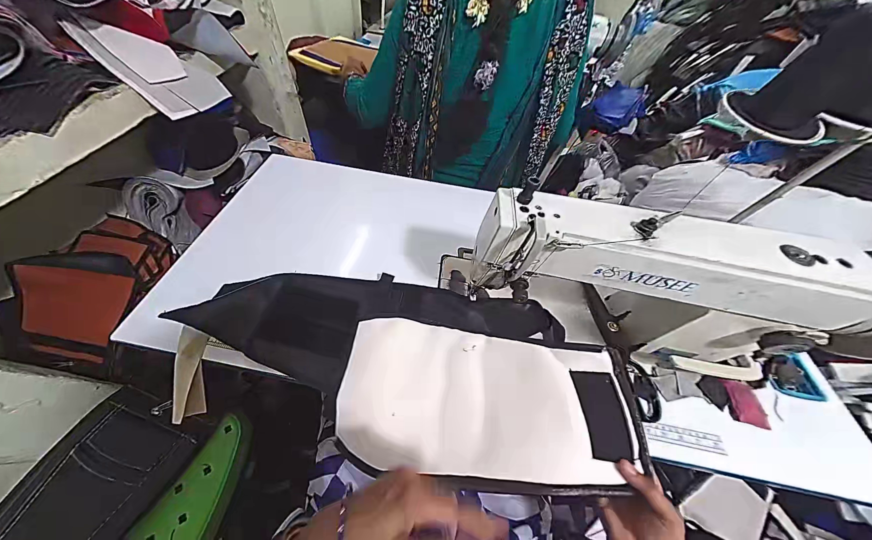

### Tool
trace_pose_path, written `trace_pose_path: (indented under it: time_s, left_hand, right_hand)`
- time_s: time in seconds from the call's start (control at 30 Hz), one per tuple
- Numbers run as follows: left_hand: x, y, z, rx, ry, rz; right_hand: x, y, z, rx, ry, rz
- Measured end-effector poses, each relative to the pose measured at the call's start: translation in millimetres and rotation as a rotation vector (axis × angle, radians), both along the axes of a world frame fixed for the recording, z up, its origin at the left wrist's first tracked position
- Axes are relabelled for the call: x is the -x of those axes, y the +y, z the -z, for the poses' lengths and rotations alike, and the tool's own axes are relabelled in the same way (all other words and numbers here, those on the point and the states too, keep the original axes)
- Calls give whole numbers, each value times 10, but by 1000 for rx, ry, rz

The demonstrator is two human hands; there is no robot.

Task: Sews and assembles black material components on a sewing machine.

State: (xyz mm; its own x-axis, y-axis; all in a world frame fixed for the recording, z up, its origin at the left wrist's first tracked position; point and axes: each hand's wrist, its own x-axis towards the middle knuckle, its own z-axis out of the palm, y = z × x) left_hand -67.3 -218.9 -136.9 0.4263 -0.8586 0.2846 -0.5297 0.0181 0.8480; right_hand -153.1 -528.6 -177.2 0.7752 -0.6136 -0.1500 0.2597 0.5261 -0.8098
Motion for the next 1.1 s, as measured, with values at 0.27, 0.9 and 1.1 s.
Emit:
trace_pose_path:
  time_s: [0.27, 0.9, 1.1]
  left_hand:
    - [-736, -467, 482, -374, -151, -587]
    - [-982, -357, 527, -518, -503, -885]
    - [-1020, -295, 583, -489, -405, -853]
  right_hand:
    - [-236, 425, 11, 1232, -161, 9]
    - [-839, 694, -28, 1794, 493, -187]
    - [-879, 894, -190, 1137, 498, -469]
